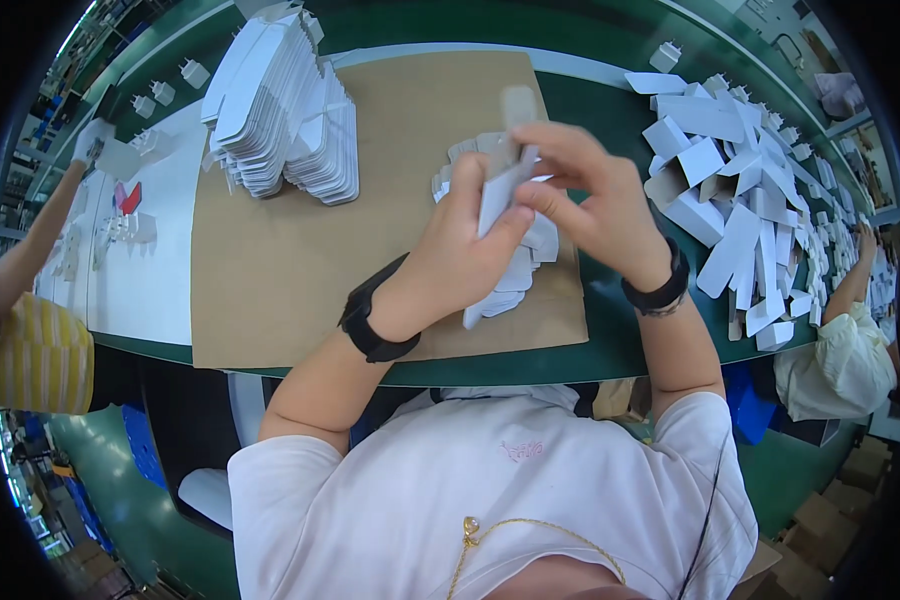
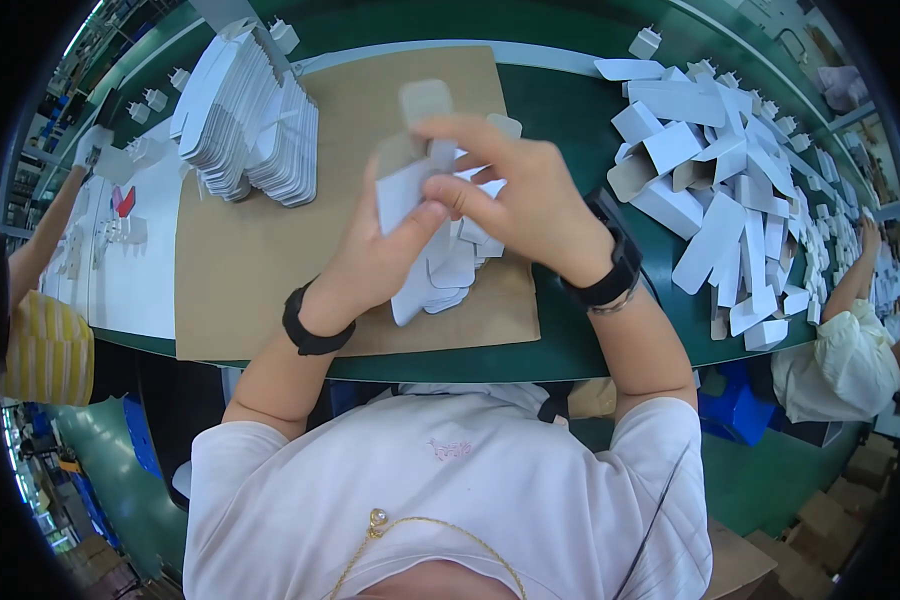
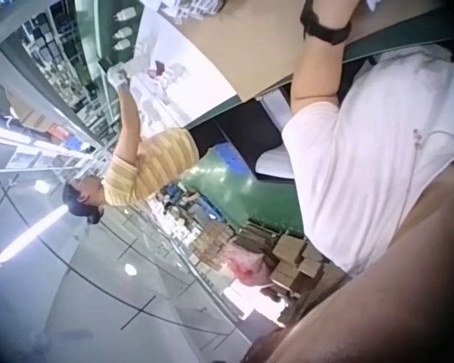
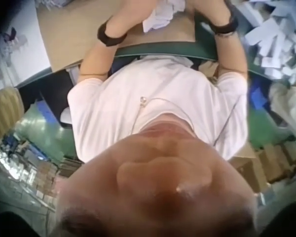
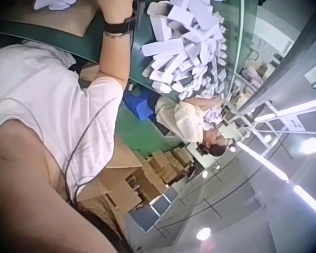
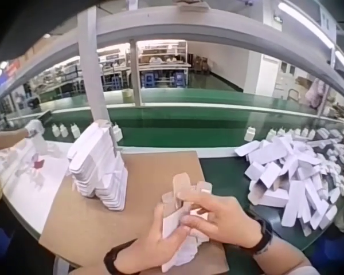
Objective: The person picks up a flat white box from a stack, folds the cardboard into a rectangular shape by hand, and places the assembled box onto a pile. This process is repeated with additional boxes taken from the stack one at a time.
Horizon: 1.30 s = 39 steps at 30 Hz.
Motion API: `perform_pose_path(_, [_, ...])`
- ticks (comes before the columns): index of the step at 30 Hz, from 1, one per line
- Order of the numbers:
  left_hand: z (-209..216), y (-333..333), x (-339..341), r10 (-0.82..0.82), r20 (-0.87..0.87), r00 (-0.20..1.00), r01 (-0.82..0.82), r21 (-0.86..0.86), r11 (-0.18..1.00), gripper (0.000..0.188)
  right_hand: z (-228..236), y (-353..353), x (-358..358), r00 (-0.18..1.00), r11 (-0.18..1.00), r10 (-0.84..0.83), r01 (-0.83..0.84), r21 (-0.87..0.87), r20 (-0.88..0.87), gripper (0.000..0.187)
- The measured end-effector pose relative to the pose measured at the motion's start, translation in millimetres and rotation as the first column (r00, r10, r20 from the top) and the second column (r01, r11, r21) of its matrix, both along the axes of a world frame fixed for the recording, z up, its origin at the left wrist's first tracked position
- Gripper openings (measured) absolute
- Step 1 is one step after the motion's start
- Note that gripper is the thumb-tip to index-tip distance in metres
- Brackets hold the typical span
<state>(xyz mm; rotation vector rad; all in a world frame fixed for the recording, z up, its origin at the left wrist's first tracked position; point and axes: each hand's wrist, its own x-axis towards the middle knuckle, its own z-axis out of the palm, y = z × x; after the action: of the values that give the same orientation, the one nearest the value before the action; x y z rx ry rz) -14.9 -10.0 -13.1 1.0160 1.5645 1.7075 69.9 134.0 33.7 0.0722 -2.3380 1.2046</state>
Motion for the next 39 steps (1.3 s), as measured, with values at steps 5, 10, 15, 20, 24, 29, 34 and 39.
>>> perform_pose_path(5, [-2.4, 3.0, -5.4, 0.147, -0.219, 0.965, -0.125, 0.109, 0.986, 0.060, 6.5, 1.4, 2.9, 0.998, 0.991, -0.006, -0.003, 0.136, 0.069, 0.022])
perform_pose_path(10, [5.8, 8.2, -2.9, 0.122, -0.013, 0.992, -0.116, 0.239, 0.964, 0.068, -4.4, 14.5, 1.8, 0.983, 0.994, 0.074, -0.059, -0.095, 0.166, 0.027])
perform_pose_path(15, [5.7, 2.8, -11.2, 0.073, -0.040, 0.997, -0.060, 0.254, 0.965, 0.064, -23.3, -7.6, -8.8, 0.991, 0.846, 0.105, -0.133, -0.516, -0.083, 0.034])
perform_pose_path(20, [12.1, 0.1, -7.4, -0.103, 0.264, 0.959, 0.065, 0.149, 0.987, 0.057, -33.6, 12.4, -5.2, 0.945, 0.817, 0.327, -0.286, -0.501, -0.006, 0.027])
perform_pose_path(24, [8.4, 0.2, -10.2, -0.063, 0.193, 0.979, 0.028, 0.180, 0.983, 0.060, -19.1, -7.2, -2.8, 0.967, 0.934, 0.056, -0.140, -0.330, -0.250, 0.030])
perform_pose_path(29, [8.4, -0.3, -12.4, -0.060, 0.027, 0.998, 0.055, 0.145, 0.988, 0.073, -9.8, 9.4, 0.7, 0.980, 0.944, 0.196, -0.198, -0.263, -0.033, 0.030])
perform_pose_path(34, [4.6, -1.1, -10.8, -0.020, -0.145, 0.989, 0.036, 0.107, 0.994, 0.078, -4.2, 12.0, -0.5, 0.974, 0.886, 0.180, -0.098, -0.453, 0.140, 0.030])
perform_pose_path(39, [10.8, -0.2, -13.6, 0.000, -0.035, 0.999, 0.000, 0.004, 1.000, 0.080, -13.4, 17.2, 2.5, 0.943, 0.888, 0.316, -0.255, -0.382, 0.105, 0.039])
